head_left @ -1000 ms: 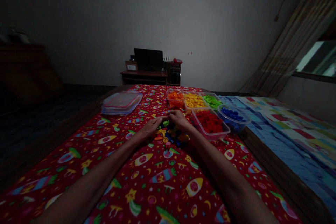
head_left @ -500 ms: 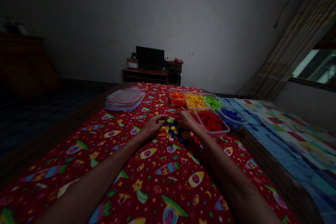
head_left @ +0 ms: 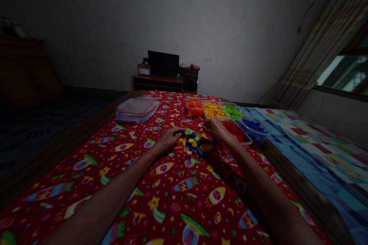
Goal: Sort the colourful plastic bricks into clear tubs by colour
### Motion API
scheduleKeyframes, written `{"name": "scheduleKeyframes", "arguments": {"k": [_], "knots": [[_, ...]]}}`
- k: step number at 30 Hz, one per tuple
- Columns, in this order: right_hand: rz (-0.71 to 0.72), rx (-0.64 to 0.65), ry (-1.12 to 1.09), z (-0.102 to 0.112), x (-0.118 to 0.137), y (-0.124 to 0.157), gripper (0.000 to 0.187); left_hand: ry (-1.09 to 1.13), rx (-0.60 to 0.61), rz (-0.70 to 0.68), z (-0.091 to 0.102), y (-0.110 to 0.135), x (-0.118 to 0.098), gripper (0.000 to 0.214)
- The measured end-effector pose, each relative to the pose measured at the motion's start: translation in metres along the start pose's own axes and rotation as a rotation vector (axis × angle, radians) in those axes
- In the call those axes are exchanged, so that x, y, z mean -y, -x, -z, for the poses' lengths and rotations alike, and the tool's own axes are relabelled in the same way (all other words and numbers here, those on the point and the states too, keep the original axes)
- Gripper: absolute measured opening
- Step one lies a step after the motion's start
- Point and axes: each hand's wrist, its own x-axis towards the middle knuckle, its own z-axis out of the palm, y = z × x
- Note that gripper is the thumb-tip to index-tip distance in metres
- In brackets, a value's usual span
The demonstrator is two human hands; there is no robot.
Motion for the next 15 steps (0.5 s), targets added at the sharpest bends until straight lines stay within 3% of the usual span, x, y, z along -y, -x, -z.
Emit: {"name": "scheduleKeyframes", "arguments": {"k": [7, 15], "knots": [[0.011, 0.232, 0.061, -0.025, -0.004, 0.012, 0.017, -0.028, -0.01, -0.001, -0.002, -0.001, 0.001, 0.041], [0.079, 0.242, -0.038, -0.008, 0.0, 0.02, 0.018, -0.052, 0.007, -0.002, -0.002, -0.002, 0.004, 0.042]]}}
